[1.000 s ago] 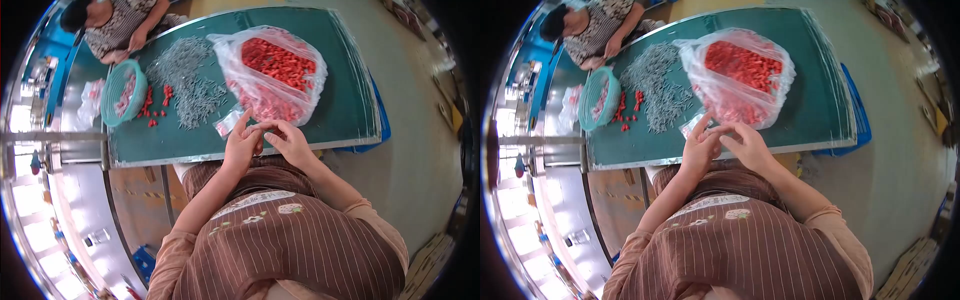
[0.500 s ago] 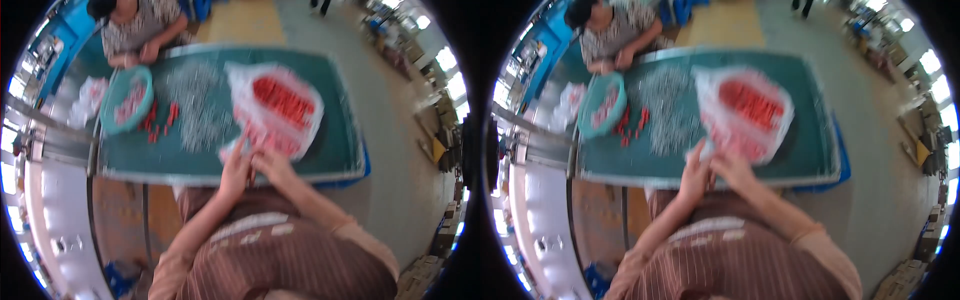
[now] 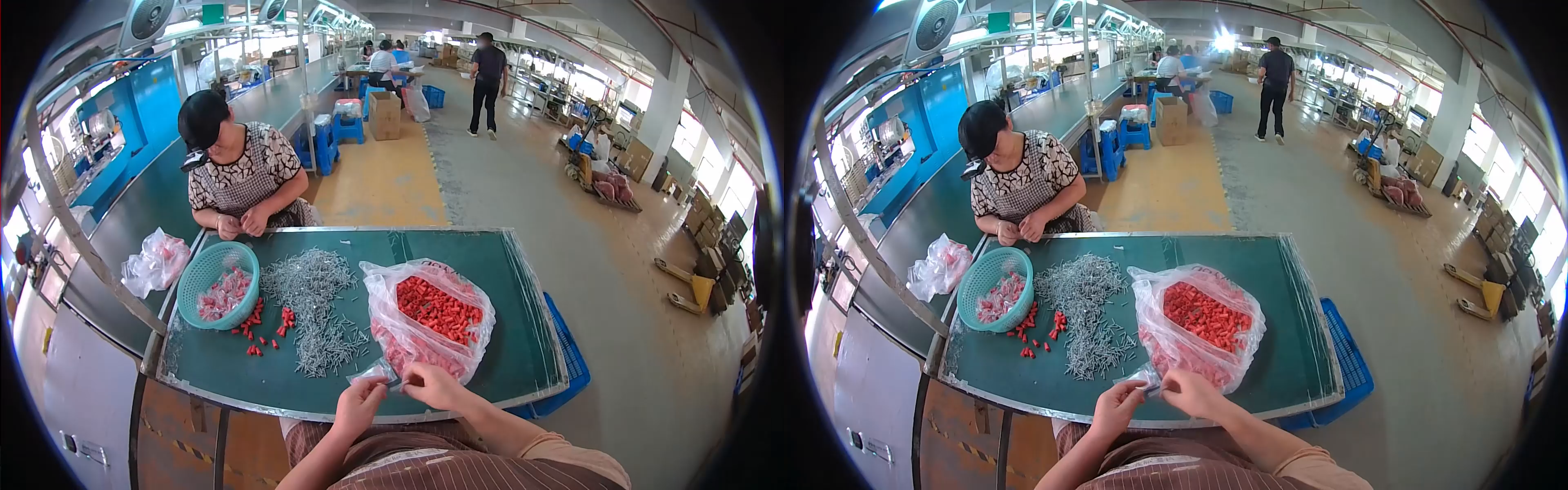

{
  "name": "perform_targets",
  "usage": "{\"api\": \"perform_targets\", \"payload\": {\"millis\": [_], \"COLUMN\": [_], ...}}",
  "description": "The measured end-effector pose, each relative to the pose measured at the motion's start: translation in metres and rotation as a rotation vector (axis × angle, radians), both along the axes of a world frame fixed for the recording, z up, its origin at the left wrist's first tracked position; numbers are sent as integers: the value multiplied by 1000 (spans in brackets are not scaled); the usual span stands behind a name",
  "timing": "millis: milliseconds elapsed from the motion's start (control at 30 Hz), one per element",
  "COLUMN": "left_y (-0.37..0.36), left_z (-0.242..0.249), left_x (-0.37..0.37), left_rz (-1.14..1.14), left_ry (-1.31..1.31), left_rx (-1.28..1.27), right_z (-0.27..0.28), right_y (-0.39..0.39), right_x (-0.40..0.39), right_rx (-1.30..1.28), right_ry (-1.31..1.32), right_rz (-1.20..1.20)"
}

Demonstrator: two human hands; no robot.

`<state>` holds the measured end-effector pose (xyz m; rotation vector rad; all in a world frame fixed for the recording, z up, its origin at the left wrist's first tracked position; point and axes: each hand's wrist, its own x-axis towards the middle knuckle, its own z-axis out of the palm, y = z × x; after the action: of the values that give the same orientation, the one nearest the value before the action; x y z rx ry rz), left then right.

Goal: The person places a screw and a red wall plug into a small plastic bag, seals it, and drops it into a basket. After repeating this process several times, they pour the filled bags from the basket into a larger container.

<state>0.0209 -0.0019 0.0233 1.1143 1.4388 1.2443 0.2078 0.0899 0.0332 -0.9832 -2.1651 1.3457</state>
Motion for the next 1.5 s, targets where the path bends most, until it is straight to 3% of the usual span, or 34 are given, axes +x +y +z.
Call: {"api": "perform_targets", "payload": {"millis": [100, 200, 300, 400, 467, 533, 600, 633, 700, 900, 1100, 1433, 1500], "left_y": [0, 0, -4, -3, 0, 0, -4, -6, -7, -10, -17, -19, -19], "left_z": [11, -1, 1, 11, -6, -7, 11, 10, 7, 9, 4, 1, 0], "left_x": [-1, -2, -5, 0, -2, -5, -4, -9, -9, -15, -10, -17, -17], "left_rz": [-145, -68, -29, -11, 71, 79, 73, 39, 69, 37, 95, 107, 137], "left_ry": [223, 137, 145, 232, 222, 130, -150, -247, -375, -274, 106, -225, -275], "left_rx": [-48, -124, -130, -69, -80, -104, -219, -350, -331, -284, -87, -263, -274], "right_z": [14, 6, 11, 8, 13, 18, 12, 10, 11, 16, 25, 21, 10], "right_y": [-5, -5, -7, -6, -3, -4, 1, 0, 1, 0, -2, 0, -5], "right_x": [-10, -15, -18, -22, -23, -27, -27, -27, -27, -33, -39, -41, -47], "right_rx": [-121, -239, -185, 151, 142, -14, -263, -272, -258, -306, -311, -348, 145], "right_ry": [40, 145, 64, 57, 49, 49, -28, -6, 51, 7, -93, -62, 42], "right_rz": [72, 21, -4, 8, 23, 5, -18, -9, 4, 25, 31, 37, -76]}}
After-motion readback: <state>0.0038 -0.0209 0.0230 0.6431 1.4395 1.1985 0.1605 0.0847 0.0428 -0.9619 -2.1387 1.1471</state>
